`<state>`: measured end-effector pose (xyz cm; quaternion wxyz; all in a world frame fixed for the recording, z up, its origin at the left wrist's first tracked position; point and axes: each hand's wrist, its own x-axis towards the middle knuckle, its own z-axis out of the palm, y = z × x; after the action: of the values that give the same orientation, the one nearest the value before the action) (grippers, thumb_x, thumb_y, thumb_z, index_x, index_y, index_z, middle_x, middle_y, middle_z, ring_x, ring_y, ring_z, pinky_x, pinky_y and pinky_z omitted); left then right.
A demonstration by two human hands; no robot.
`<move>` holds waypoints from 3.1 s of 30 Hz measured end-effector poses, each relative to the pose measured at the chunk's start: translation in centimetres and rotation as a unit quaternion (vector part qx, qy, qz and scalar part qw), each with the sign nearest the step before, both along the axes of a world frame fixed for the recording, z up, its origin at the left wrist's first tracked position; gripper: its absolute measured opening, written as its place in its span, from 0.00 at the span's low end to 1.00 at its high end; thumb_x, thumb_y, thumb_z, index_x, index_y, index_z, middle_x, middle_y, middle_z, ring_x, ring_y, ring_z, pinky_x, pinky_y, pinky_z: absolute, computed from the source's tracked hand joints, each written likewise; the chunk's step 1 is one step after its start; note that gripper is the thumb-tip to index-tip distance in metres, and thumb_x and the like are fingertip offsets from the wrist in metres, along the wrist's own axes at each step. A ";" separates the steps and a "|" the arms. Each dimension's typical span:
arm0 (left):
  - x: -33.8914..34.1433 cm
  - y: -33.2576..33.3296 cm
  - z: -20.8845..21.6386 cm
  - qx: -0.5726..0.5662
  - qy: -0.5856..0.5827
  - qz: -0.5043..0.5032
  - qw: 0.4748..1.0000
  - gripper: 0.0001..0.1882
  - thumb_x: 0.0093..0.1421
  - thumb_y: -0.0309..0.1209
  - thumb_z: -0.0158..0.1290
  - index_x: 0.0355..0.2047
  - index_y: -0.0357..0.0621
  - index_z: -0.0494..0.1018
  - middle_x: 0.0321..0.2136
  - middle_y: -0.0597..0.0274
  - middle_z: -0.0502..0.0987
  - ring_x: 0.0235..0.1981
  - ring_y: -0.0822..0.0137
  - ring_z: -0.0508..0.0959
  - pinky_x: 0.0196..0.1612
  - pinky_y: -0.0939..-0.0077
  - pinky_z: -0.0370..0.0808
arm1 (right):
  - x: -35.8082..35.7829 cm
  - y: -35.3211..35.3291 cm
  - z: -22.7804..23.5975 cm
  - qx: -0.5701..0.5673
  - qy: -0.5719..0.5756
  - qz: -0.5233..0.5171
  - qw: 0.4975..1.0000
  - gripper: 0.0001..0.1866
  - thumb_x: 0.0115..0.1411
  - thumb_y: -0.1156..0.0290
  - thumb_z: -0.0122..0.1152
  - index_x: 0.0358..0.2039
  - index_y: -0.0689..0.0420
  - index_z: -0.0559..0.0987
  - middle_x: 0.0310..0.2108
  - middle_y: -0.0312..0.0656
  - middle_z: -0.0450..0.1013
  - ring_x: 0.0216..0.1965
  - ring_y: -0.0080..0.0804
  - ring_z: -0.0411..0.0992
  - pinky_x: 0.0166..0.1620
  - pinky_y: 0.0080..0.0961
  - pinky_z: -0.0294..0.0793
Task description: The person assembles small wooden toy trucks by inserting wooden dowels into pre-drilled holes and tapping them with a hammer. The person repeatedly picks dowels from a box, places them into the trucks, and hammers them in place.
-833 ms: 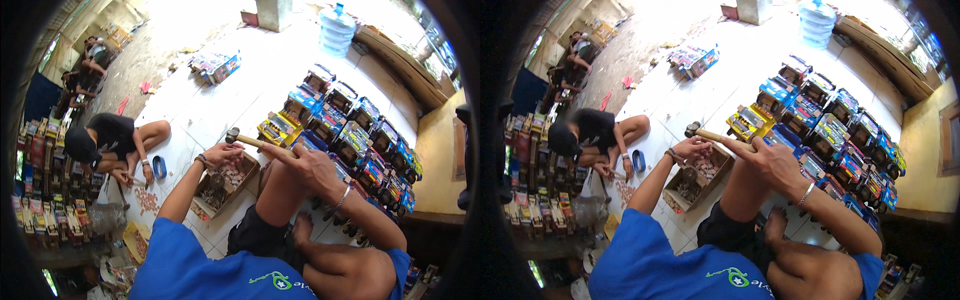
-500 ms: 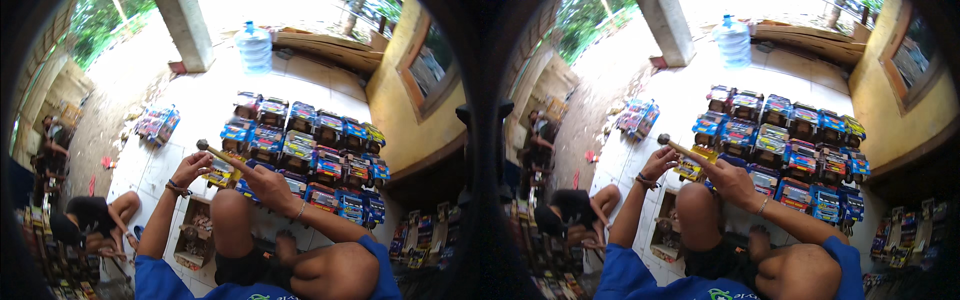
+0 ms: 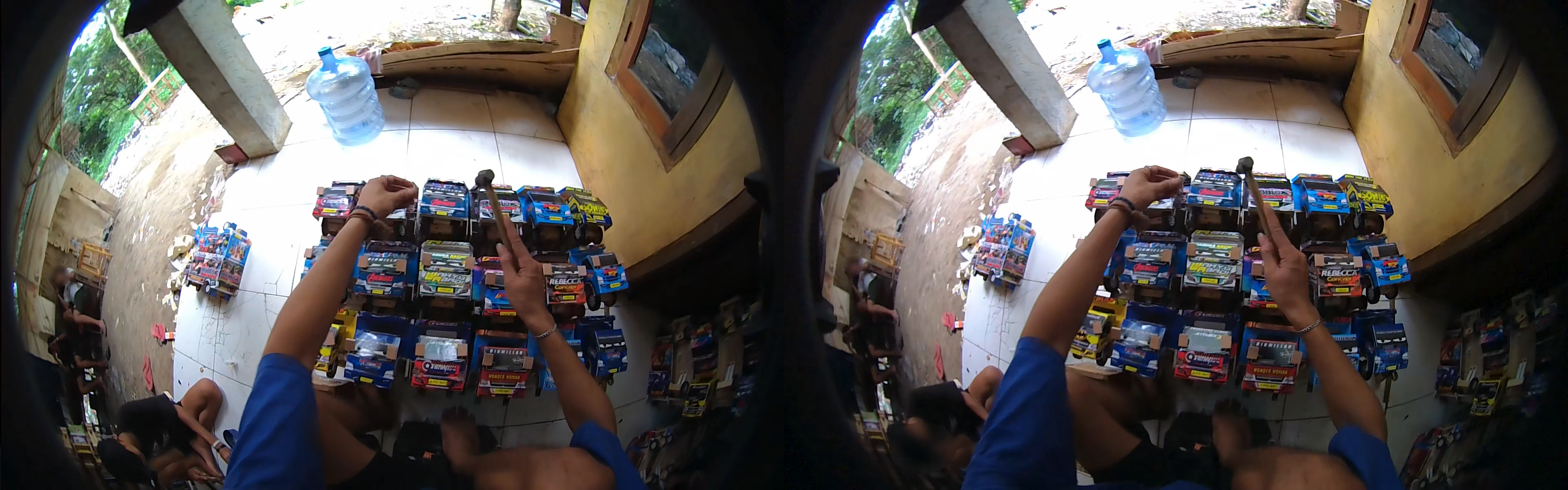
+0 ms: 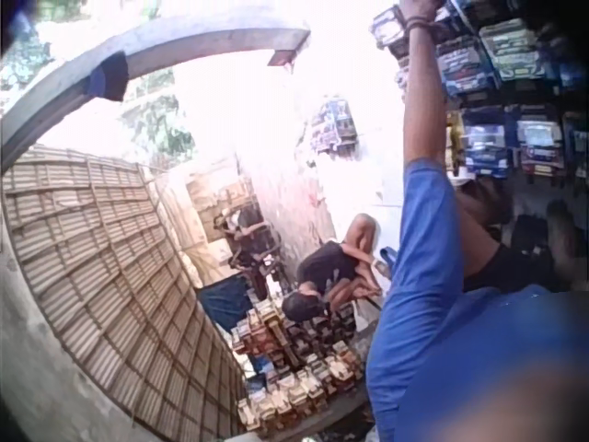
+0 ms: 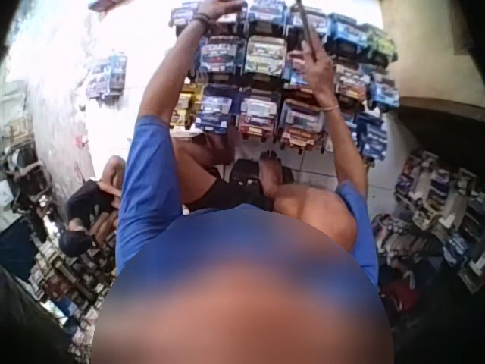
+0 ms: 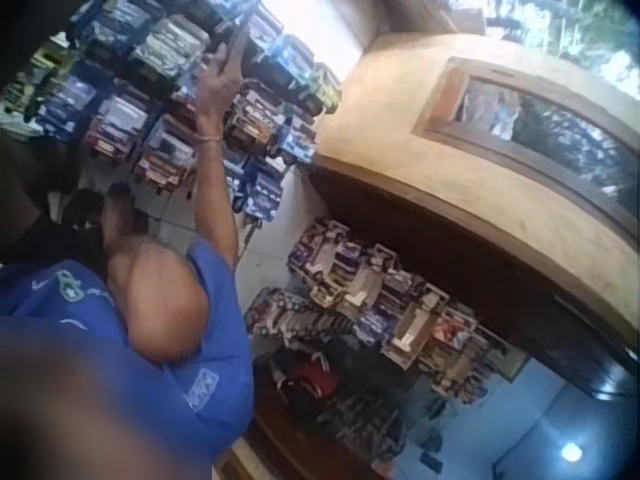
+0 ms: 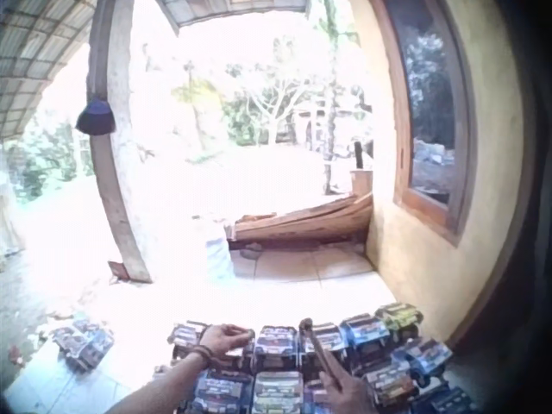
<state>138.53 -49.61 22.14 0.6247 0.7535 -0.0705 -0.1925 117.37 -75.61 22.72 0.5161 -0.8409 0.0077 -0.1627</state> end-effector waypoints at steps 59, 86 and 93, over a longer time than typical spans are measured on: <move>5.6 -4.7 -4.5 0.212 -0.055 0.062 0.974 0.12 0.54 0.35 0.69 0.36 0.42 0.85 0.30 0.58 0.86 0.30 0.70 0.85 0.40 0.77 0.82 | 8.5 -1.5 -4.1 -0.467 -0.009 0.114 0.877 0.39 0.66 0.73 0.51 0.74 0.37 0.50 0.20 0.42 0.67 0.18 0.38 0.72 0.22 0.37 0.76; 5.3 -4.8 -4.1 0.208 -0.077 0.060 0.973 0.12 0.54 0.29 0.69 0.37 0.36 0.84 0.30 0.56 0.85 0.31 0.70 0.85 0.39 0.78 0.83 | 9.0 -2.3 -5.2 -0.442 -0.045 0.098 0.890 0.41 0.65 0.73 0.53 0.74 0.34 0.48 0.19 0.42 0.67 0.17 0.38 0.72 0.22 0.37 0.76; 5.4 -4.8 -4.0 0.203 -0.070 0.057 0.975 0.12 0.54 0.30 0.69 0.37 0.36 0.84 0.32 0.55 0.85 0.32 0.69 0.85 0.40 0.77 0.83 | 8.6 -2.0 -4.9 -0.386 -0.043 0.079 0.918 0.39 0.67 0.71 0.52 0.74 0.35 0.49 0.18 0.44 0.68 0.18 0.40 0.72 0.23 0.40 0.75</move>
<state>143.92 -54.37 18.11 0.4619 0.8791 -0.0306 -0.1134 125.96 -77.60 17.78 0.1624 -0.9648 -0.1445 -0.1481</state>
